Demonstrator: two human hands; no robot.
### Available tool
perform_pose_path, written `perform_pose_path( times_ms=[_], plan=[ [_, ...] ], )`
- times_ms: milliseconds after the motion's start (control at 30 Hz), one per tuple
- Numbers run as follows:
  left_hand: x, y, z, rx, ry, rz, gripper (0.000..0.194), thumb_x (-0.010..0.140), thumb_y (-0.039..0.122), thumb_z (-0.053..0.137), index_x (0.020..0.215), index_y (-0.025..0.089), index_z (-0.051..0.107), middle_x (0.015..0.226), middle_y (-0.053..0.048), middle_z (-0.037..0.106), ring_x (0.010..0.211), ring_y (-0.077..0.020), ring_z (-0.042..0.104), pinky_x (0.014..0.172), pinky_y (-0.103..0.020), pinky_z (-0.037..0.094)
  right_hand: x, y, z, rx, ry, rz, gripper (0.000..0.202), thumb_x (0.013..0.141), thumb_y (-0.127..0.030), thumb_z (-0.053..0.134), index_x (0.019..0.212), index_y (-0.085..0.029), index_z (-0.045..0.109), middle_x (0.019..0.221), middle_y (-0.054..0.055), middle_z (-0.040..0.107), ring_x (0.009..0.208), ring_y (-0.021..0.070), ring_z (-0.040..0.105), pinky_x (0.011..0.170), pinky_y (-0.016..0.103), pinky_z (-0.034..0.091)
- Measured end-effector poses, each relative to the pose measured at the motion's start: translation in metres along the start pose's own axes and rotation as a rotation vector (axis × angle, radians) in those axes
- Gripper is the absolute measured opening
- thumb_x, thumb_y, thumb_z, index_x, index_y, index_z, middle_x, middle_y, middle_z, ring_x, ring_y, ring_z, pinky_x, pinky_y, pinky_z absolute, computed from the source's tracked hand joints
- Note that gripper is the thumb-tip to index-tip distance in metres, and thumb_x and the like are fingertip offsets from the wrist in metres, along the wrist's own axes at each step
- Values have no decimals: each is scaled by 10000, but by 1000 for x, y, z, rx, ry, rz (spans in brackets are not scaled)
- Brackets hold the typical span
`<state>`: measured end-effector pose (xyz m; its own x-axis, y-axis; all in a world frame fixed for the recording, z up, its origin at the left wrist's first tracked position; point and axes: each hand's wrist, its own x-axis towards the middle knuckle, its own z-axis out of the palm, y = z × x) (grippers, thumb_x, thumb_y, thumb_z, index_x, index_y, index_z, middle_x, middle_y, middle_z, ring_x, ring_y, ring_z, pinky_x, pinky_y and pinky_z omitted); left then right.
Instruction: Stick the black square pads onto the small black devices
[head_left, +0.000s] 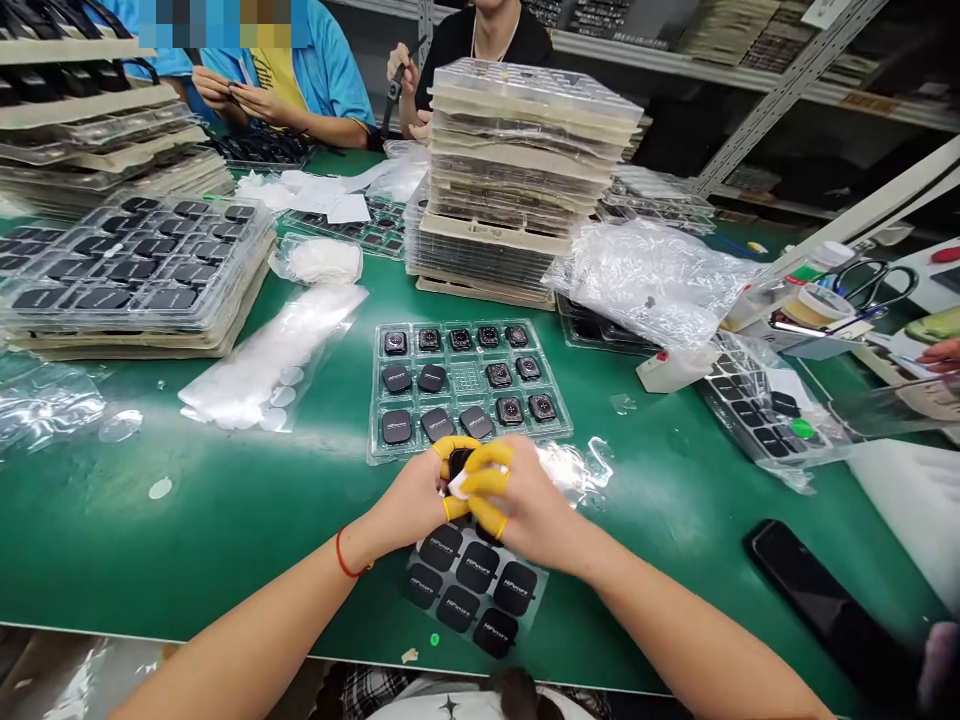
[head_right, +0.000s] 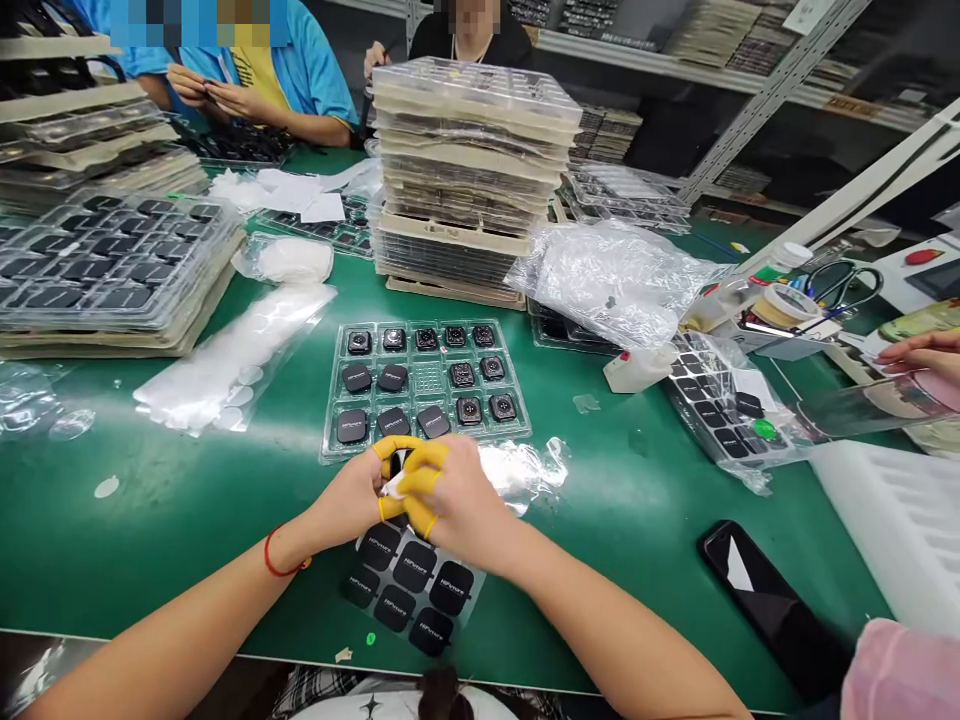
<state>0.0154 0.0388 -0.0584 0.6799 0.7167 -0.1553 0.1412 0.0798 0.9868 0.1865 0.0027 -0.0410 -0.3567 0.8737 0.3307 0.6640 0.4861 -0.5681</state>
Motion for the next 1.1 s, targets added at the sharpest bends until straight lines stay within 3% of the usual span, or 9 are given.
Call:
perform_pose_path(
  times_ms=[67, 200, 333, 400, 567, 700, 767, 833, 1100],
  plan=[
    [-1, 1, 1, 58, -32, 56, 364, 727, 147, 625, 1073, 194, 519, 938, -14, 596, 807, -156, 566, 689, -246, 463, -1, -4, 4, -29, 8, -98, 176, 825, -157, 549, 912, -272, 650, 866, 16, 598, 810, 167, 459, 796, 364, 327],
    [-3, 5, -1, 39, -22, 13, 435, 746, 207, 647, 1148, 193, 482, 896, -13, 605, 734, -141, 566, 631, -232, 464, 1, 3, 6, -64, 133, -70, 164, 854, -181, 530, 908, -264, 660, 824, 30, 567, 794, 167, 447, 780, 367, 327],
    [-4, 6, -3, 27, -47, 59, 438, 744, 198, 648, 1154, 196, 496, 1041, -43, 598, 813, -151, 577, 711, -250, 479, -2, 0, 7, -64, 49, -148, 149, 850, -201, 542, 913, -273, 657, 776, 13, 576, 736, 152, 434, 743, 345, 326],
    [-4, 4, -1, 38, -77, 59, 416, 737, 209, 659, 1128, 193, 517, 994, -38, 605, 802, -157, 578, 696, -253, 482, -2, 1, 9, -107, 93, -144, 160, 853, -189, 526, 914, -264, 654, 779, 19, 590, 739, 160, 440, 741, 353, 326],
    [-3, -1, 1, -41, 30, -56, 494, 747, 279, 676, 1184, 210, 455, 803, -1, 611, 718, -163, 611, 613, -250, 492, 2, 22, 1, -18, 175, 206, 146, 863, -260, 525, 952, -217, 633, 876, 51, 628, 848, 192, 508, 817, 385, 370],
    [-4, 1, -7, -97, 125, 16, 508, 772, 294, 663, 1210, 227, 413, 1043, -71, 638, 997, -223, 611, 840, -328, 499, 0, 28, -20, 215, -98, 489, 291, 811, -338, 578, 1063, -195, 609, 1023, 71, 618, 935, 212, 530, 837, 378, 415],
    [-5, 2, -11, -86, 141, 60, 512, 771, 297, 669, 1209, 228, 415, 1095, -82, 631, 1041, -230, 597, 893, -345, 481, 0, 26, -29, 370, -279, 542, 279, 772, -328, 613, 1014, -192, 635, 967, 52, 630, 853, 188, 554, 777, 337, 444],
    [-6, 3, -13, -91, 132, 82, 508, 773, 307, 670, 1207, 227, 418, 1120, -86, 625, 1053, -235, 594, 910, -357, 476, 0, 25, -36, 471, -352, 574, 228, 757, -294, 617, 954, -187, 658, 899, 35, 645, 794, 171, 561, 732, 310, 450],
    [-6, 9, -11, -218, 128, 13, 587, 755, 264, 687, 1240, 214, 361, 1179, -102, 587, 1134, -244, 545, 955, -383, 454, 1, 26, -42, 491, -207, 569, 182, 776, -227, 574, 918, -200, 686, 893, 35, 675, 814, 176, 601, 778, 333, 467]
  ],
)
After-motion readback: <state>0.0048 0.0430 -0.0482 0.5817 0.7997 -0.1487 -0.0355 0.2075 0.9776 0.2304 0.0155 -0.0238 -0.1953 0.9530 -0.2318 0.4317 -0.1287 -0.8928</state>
